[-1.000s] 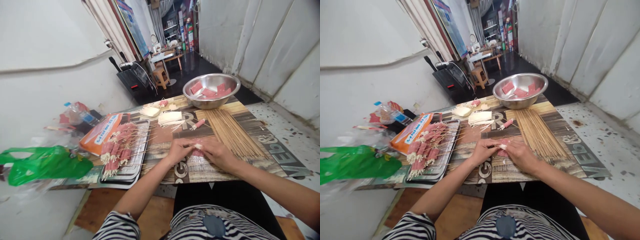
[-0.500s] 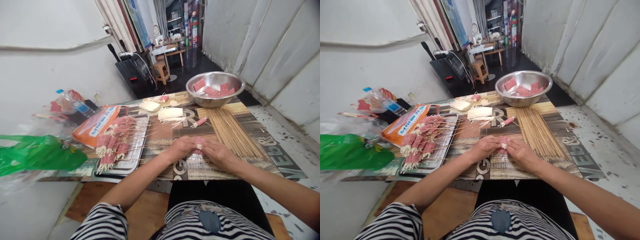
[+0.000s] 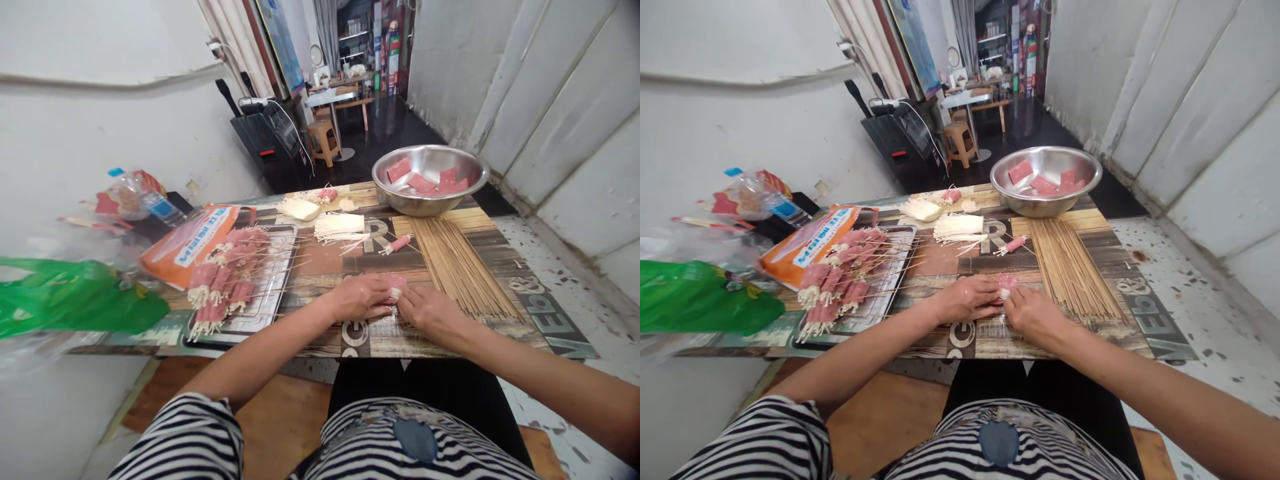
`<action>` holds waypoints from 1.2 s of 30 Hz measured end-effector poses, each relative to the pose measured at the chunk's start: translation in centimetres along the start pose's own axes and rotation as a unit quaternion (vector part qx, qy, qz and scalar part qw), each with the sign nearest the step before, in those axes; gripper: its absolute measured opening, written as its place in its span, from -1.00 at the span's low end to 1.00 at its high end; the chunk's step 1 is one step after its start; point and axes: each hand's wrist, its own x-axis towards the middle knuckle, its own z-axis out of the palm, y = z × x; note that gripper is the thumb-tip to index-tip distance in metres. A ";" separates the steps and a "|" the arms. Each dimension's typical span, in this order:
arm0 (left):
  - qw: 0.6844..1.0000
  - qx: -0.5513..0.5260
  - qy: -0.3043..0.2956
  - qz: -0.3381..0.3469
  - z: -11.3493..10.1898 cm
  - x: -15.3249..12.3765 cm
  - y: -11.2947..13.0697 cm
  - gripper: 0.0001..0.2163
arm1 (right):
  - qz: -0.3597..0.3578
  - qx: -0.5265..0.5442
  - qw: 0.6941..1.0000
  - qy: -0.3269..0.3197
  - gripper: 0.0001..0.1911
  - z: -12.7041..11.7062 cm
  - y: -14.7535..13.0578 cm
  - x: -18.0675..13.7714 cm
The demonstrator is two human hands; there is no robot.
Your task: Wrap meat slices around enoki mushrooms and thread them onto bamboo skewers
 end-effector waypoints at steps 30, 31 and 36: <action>0.863 -0.275 0.027 -0.423 -0.4 1.6 1.9 -0.87 | 0.141 0.291 0.944 0.073 -0.68 0.0 1.3 0.3; 0.857 -0.276 0.021 -0.435 -0.5 1.7 1.8 -0.87 | 0.122 0.259 0.955 0.076 -0.66 0.0 1.1 0.1; 0.837 -0.258 0.000 -0.482 -0.6 2.2 1.7 -0.87 | 0.031 0.108 0.992 0.058 -0.65 -0.6 0.6 -0.6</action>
